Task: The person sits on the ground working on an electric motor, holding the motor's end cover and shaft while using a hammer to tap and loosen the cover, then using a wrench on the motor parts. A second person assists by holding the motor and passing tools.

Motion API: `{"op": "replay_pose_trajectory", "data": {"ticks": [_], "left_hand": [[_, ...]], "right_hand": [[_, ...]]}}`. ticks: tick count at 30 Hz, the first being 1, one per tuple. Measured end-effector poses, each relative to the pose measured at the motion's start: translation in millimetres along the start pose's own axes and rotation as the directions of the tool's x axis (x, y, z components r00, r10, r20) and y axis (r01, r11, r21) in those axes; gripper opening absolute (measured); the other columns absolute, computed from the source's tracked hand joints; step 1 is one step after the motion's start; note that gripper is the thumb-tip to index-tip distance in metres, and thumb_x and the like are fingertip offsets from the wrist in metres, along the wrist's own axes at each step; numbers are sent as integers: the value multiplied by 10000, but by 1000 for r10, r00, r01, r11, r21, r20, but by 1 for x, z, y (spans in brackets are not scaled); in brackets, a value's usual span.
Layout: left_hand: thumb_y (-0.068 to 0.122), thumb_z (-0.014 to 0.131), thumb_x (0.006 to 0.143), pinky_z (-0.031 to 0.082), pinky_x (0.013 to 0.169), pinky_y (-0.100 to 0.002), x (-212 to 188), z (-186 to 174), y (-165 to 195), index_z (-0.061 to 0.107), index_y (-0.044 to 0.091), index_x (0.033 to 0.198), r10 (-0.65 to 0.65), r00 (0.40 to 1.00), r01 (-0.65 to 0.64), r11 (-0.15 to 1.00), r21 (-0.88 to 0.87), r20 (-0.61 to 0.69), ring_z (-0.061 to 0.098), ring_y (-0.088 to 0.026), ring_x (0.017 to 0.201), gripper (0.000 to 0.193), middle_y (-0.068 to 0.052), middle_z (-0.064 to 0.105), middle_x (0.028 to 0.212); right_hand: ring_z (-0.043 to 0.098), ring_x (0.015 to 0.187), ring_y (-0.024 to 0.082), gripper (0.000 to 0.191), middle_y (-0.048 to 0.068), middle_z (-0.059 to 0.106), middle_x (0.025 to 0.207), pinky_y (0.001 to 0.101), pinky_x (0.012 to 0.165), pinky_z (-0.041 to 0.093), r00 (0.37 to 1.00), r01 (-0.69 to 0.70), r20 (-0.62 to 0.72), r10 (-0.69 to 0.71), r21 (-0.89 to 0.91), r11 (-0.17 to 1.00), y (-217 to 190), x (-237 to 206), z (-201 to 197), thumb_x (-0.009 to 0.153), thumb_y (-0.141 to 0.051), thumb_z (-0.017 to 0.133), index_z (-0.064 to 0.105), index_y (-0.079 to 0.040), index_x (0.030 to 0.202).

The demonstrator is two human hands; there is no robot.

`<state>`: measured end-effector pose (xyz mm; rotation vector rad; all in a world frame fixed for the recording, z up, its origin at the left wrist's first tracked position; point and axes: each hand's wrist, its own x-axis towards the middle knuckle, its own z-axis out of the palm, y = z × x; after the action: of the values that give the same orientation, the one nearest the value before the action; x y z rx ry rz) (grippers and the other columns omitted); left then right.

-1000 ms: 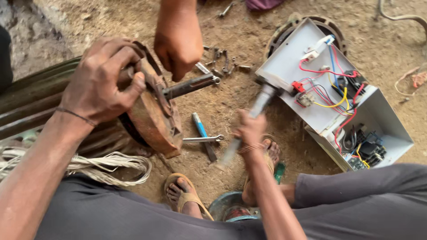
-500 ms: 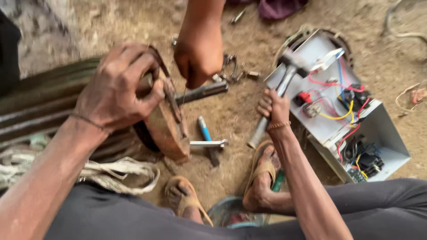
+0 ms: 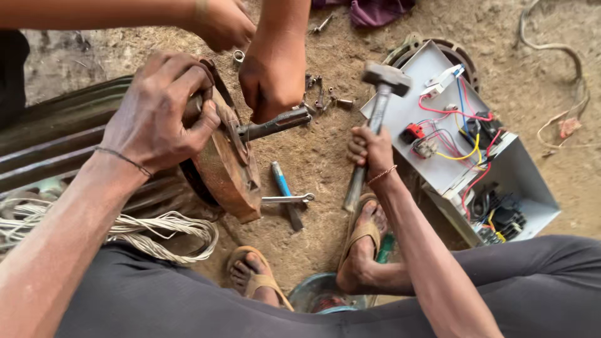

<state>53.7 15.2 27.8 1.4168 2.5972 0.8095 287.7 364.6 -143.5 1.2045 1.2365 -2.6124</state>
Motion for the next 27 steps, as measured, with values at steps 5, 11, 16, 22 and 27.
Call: {"op": "replay_pose_trajectory", "data": {"ticks": [5,11,16,22,27], "left_hand": [[169,677,913,503,1064,-501,-4,1,-2,648,-53,1055,-68,996,69,997,-16,63,582,-401,1177,265,-238,645,1200],[222,679,964,490,1052,-494,7,-11,10,641,-56,1110,-4,1000,4,1000,-8,-15,577,-406,1177,316,-233,645,1217],[240,682,1004,482,1065,-506,-2,1,-4,665,-39,1104,-31,999,32,997,-72,8,604,-405,1171,296,-229,671,1194],[252,641,1083,502,1066,-510,-5,7,-8,679,-73,1119,-21,1000,20,998,-58,-9,628,-409,1178,329,-266,679,1203],[264,627,1087,529,1052,-492,1,0,-6,685,-81,1118,4,997,-10,997,-81,-71,651,-411,1132,351,-279,691,1171]], "right_hand": [[576,458,123,110,31,619,649,300,392,497,963,-213,-255,86,-527,823,28,-34,106,962,-86,656,676,15,923],[423,382,94,58,-5,469,555,286,329,347,925,-266,53,375,-614,743,88,-60,116,927,-139,640,611,-123,974],[425,412,98,149,-7,468,607,264,327,340,982,-182,-113,153,-324,928,52,-24,56,965,-80,654,515,-36,933],[397,440,38,133,-47,425,631,218,344,327,960,-252,78,270,-191,949,61,-32,100,1011,-155,604,530,-69,943],[402,393,60,119,-11,462,579,225,307,289,916,-320,83,393,-441,839,69,-40,91,938,-139,611,523,-72,895]]}}
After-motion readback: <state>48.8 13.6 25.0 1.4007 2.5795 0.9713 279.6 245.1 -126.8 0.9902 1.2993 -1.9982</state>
